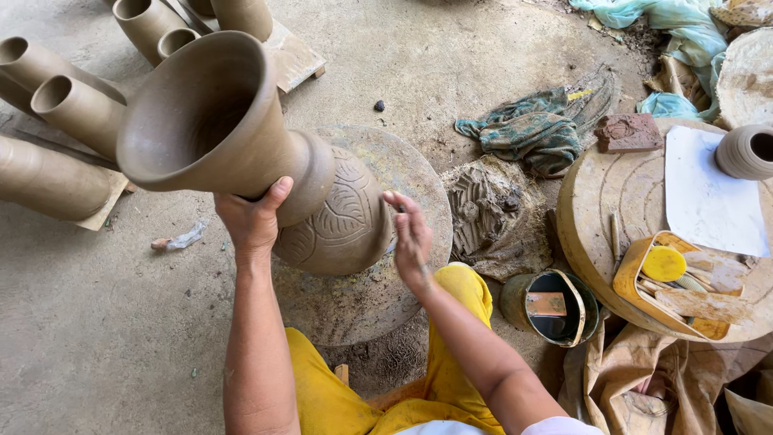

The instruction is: The person carves decorative leaf patterns into the exterior of a clay vase using a small pointed tool, occasionally brushing away excess clay shavings.

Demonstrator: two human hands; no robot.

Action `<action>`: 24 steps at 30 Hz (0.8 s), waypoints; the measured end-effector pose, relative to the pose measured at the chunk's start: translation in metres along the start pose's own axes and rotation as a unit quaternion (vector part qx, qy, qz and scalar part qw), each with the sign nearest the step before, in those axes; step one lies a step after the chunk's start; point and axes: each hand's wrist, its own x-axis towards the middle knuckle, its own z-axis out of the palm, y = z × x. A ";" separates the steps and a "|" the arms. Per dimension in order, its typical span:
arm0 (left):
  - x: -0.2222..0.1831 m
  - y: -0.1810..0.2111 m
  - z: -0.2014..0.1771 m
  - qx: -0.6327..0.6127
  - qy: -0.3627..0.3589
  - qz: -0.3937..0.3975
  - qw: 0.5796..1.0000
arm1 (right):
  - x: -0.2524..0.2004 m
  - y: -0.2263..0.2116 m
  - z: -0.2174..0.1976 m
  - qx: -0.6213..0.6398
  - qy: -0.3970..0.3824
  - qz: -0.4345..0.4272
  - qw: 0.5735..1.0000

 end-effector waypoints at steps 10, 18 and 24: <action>-0.011 -0.005 -0.001 -0.007 0.032 0.020 0.999 | 0.012 -0.021 0.048 -0.003 0.023 -0.117 0.993; -0.023 -0.002 -0.040 0.022 -0.127 -0.094 0.987 | 0.069 0.010 0.023 -0.041 -0.072 0.013 0.996; -0.016 -0.008 -0.005 -0.053 -0.052 0.006 0.997 | 0.065 0.032 0.023 0.009 0.050 0.048 0.998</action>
